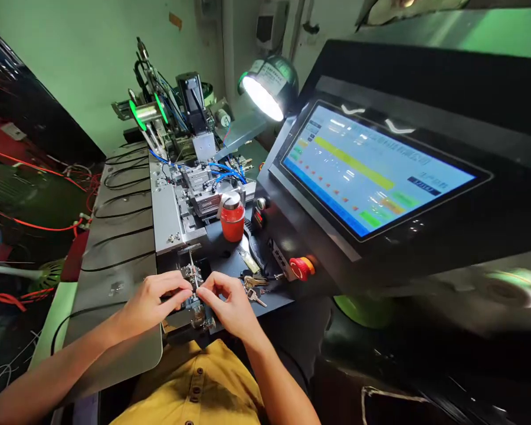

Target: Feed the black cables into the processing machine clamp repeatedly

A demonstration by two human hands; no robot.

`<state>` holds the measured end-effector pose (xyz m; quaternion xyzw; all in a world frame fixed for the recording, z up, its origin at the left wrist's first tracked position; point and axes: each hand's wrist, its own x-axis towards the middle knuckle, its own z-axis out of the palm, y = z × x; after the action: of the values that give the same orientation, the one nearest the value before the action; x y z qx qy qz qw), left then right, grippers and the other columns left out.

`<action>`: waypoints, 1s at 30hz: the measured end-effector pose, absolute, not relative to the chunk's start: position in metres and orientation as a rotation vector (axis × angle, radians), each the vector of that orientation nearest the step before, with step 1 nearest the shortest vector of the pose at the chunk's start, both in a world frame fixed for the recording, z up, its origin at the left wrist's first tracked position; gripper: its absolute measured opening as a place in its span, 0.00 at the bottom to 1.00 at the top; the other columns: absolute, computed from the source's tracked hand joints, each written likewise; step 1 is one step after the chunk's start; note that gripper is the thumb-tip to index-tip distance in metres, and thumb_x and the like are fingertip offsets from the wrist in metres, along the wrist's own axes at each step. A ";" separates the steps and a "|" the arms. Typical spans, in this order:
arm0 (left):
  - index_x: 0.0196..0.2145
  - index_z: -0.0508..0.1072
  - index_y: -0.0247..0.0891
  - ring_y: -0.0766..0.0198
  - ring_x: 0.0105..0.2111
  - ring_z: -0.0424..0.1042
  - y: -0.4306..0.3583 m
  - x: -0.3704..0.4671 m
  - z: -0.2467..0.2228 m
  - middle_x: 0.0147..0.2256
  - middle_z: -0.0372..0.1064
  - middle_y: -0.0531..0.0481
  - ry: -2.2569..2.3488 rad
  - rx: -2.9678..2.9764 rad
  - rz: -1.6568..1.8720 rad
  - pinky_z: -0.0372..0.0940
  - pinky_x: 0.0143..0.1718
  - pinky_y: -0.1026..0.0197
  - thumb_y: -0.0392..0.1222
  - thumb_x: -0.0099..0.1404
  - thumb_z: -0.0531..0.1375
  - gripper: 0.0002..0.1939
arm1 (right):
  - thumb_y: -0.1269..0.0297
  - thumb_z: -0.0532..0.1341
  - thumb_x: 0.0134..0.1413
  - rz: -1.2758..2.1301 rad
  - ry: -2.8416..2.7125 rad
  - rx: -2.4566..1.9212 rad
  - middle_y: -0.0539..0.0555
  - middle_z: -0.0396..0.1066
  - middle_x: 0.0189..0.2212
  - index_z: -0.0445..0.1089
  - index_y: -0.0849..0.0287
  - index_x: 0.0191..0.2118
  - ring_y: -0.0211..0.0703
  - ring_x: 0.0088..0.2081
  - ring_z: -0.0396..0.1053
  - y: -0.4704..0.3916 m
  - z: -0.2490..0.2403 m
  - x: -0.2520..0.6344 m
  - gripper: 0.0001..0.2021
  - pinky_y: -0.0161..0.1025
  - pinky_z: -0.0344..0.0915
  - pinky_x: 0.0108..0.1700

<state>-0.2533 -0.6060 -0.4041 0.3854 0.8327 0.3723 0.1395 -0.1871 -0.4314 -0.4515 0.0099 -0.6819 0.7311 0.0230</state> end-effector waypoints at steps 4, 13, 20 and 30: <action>0.31 0.72 0.35 0.71 0.24 0.68 -0.598 -0.245 -0.411 0.28 0.64 0.53 2.313 0.822 1.353 0.63 0.27 0.69 0.41 0.69 0.54 0.11 | 0.65 0.58 0.61 1.903 -1.827 -0.084 0.47 0.61 0.22 0.64 0.59 0.27 0.35 0.24 0.56 -0.461 -0.459 -0.185 0.11 0.34 0.54 0.27; 0.30 0.71 0.35 0.71 0.25 0.67 -0.597 -0.239 -0.416 0.27 0.62 0.54 2.278 0.763 1.476 0.62 0.28 0.69 0.42 0.69 0.55 0.12 | 0.70 0.55 0.62 1.727 -1.724 -0.151 0.45 0.55 0.22 0.60 0.57 0.27 0.34 0.23 0.53 -0.485 -0.466 -0.186 0.11 0.33 0.53 0.26; 0.27 0.70 0.35 0.68 0.27 0.65 -0.607 -0.265 -0.423 0.27 0.67 0.53 2.575 0.705 1.187 0.58 0.30 0.66 0.41 0.68 0.53 0.14 | 0.61 0.56 0.62 1.829 -2.038 -0.232 0.48 0.63 0.23 0.67 0.59 0.30 0.36 0.25 0.59 -0.447 -0.473 -0.192 0.11 0.33 0.56 0.28; 0.26 0.71 0.36 0.67 0.27 0.66 -0.608 -0.274 -0.427 0.27 0.71 0.53 2.636 0.644 0.926 0.56 0.31 0.64 0.41 0.67 0.53 0.14 | 0.57 0.56 0.61 1.776 -2.098 -0.421 0.46 0.60 0.21 0.65 0.58 0.27 0.36 0.24 0.57 -0.439 -0.484 -0.192 0.13 0.33 0.54 0.27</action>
<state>-0.2740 -0.6076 -0.4266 0.2225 0.9108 0.3198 0.1369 -0.1925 -0.4389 -0.4835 -0.1490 -0.7422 0.6283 0.1794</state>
